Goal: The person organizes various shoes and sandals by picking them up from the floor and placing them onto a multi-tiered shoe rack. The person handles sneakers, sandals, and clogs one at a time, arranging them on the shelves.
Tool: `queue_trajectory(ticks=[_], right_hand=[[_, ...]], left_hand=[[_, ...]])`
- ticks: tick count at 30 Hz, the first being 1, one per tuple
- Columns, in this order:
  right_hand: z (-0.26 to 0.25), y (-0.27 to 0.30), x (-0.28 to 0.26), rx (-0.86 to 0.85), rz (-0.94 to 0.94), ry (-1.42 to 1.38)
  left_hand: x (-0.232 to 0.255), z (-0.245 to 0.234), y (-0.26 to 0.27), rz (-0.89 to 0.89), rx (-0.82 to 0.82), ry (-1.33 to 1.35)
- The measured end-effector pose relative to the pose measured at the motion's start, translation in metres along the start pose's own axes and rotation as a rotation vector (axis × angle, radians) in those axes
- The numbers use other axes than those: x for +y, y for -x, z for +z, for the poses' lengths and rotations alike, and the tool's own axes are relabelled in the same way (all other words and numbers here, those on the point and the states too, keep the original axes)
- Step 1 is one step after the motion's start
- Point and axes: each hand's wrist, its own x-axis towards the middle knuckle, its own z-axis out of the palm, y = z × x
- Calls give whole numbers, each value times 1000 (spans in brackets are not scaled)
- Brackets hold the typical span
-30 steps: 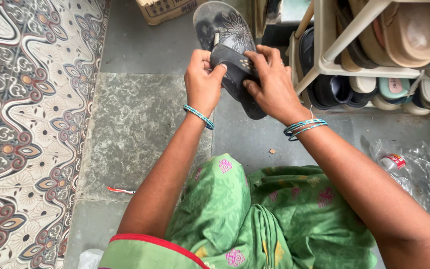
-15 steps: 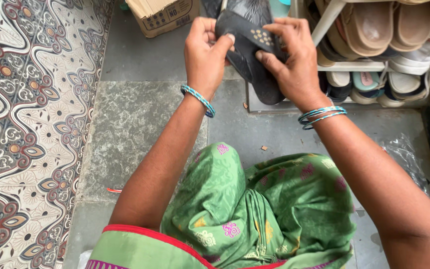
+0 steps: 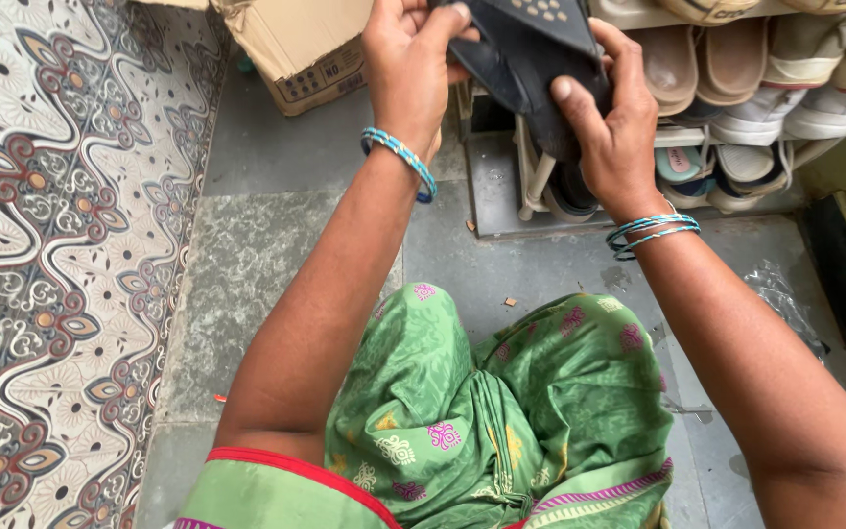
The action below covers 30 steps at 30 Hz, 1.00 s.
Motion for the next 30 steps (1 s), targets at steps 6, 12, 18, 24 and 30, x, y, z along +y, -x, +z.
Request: queue_trajectory(ticks=[6, 12, 18, 24, 30], right_hand=[[-26, 3, 14, 95, 109, -85], [-49, 10, -2, 60, 139, -171], [-60, 10, -15, 147, 206, -280], [-64, 9, -10, 353, 164, -312], [-77, 1, 11, 577, 141, -338]], left_hand=[[-3, 37, -4, 43, -38, 75], [2, 67, -13, 98, -27, 148], [-2, 94, -18, 68, -18, 19], [-21, 136, 2, 395, 12, -334], [-21, 165, 56, 370, -299, -358]])
